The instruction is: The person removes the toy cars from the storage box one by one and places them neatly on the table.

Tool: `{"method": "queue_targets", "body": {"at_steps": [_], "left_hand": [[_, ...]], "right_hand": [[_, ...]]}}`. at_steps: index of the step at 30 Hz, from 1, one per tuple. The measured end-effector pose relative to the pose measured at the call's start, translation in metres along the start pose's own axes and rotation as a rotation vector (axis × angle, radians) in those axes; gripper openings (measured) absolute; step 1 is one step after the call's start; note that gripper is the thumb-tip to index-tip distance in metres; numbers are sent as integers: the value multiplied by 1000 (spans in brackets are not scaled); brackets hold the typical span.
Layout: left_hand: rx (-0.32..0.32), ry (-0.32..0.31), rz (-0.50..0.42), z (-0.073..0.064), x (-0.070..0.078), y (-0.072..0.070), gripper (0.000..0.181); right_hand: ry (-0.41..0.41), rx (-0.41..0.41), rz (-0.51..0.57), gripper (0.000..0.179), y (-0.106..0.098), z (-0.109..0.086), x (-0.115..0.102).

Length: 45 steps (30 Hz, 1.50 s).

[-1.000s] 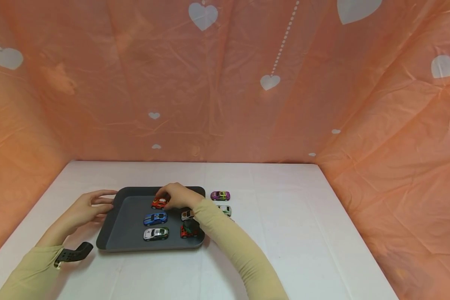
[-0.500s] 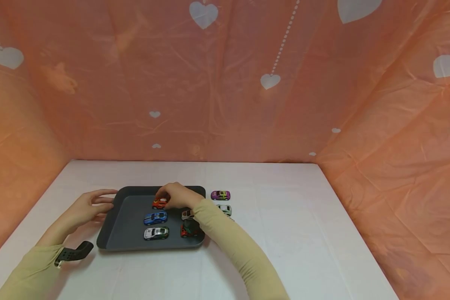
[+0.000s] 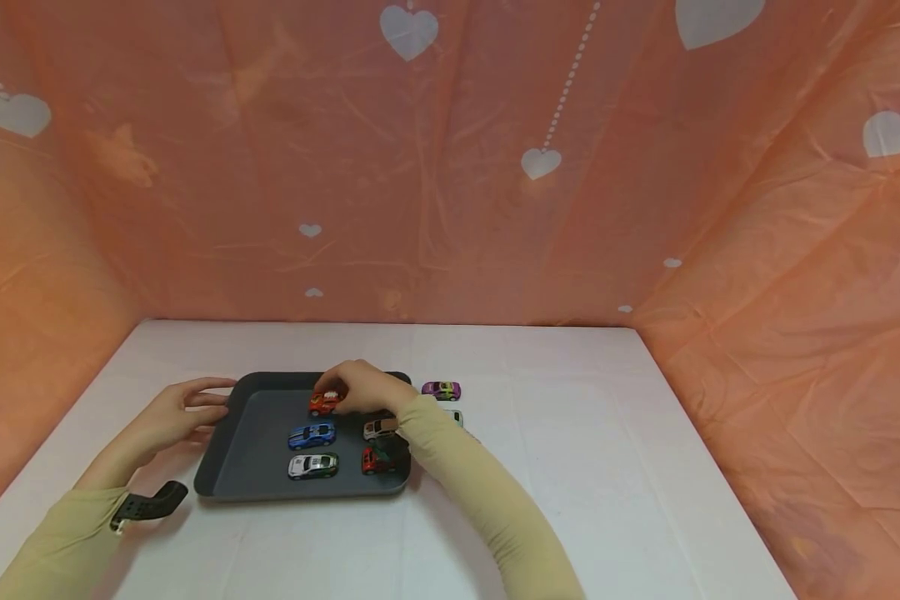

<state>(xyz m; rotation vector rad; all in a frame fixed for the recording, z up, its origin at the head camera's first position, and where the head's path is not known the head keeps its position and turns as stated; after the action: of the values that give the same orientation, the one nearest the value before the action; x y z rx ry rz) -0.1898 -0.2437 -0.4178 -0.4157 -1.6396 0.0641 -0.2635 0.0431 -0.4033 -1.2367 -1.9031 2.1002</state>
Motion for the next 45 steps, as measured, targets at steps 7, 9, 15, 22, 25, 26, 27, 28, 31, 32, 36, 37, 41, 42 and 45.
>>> {"method": "queue_targets", "body": {"at_steps": [7, 9, 15, 22, 25, 26, 27, 28, 31, 32, 36, 37, 41, 42, 45], "left_hand": [[1, 10, -5, 2, -3, 0, 53], [0, 12, -11, 2, -2, 0, 53], [-3, 17, -8, 1, -2, 0, 53], [13, -3, 11, -2, 0, -1, 52], [14, -1, 6, -3, 1, 0, 52], [16, -1, 5, -3, 1, 0, 52], [16, 0, 4, -3, 1, 0, 52], [17, 2, 4, -3, 1, 1, 52], [20, 1, 3, -3, 1, 0, 52], [21, 1, 7, -3, 1, 0, 52], [21, 7, 6, -3, 1, 0, 52], [21, 5, 6, -3, 0, 0, 52], [18, 4, -3, -3, -1, 0, 52], [18, 5, -4, -2, -1, 0, 52], [14, 13, -13, -2, -1, -1, 52]], "right_hand": [[-27, 14, 57, 41, -16, -17, 2], [-43, 16, 58, 40, -22, -23, 3], [-57, 30, 71, 40, -37, -47, 9], [-60, 68, 78, 41, -52, -74, 21], [-66, 89, 90, 42, -55, -85, 29], [-65, 95, 97, 43, -56, -89, 31], [-60, 101, 104, 42, -56, -93, 33], [-55, 108, 113, 42, -57, -98, 35], [-32, 131, 139, 41, -59, -109, 43], [-26, 140, 145, 40, -60, -113, 46], [12, 165, 178, 39, -66, -131, 47], [20, 169, 184, 39, -67, -134, 51], [63, 184, 176, 39, -65, -148, 73], [76, 188, 166, 40, -64, -151, 81], [103, 203, 138, 39, -63, -161, 90]]}}
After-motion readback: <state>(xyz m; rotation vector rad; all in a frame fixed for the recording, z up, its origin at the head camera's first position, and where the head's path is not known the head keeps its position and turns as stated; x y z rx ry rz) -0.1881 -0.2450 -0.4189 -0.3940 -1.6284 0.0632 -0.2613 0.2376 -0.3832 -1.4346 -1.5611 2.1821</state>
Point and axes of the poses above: each hand's wrist, its own z-axis towards the middle knuckle, its own y-axis out of the palm, x = y × z, the point moved 1 cm from there along z, towards the middle knuckle, and after that the axes turned 8 degrees about -z, right-handed, at the moved point
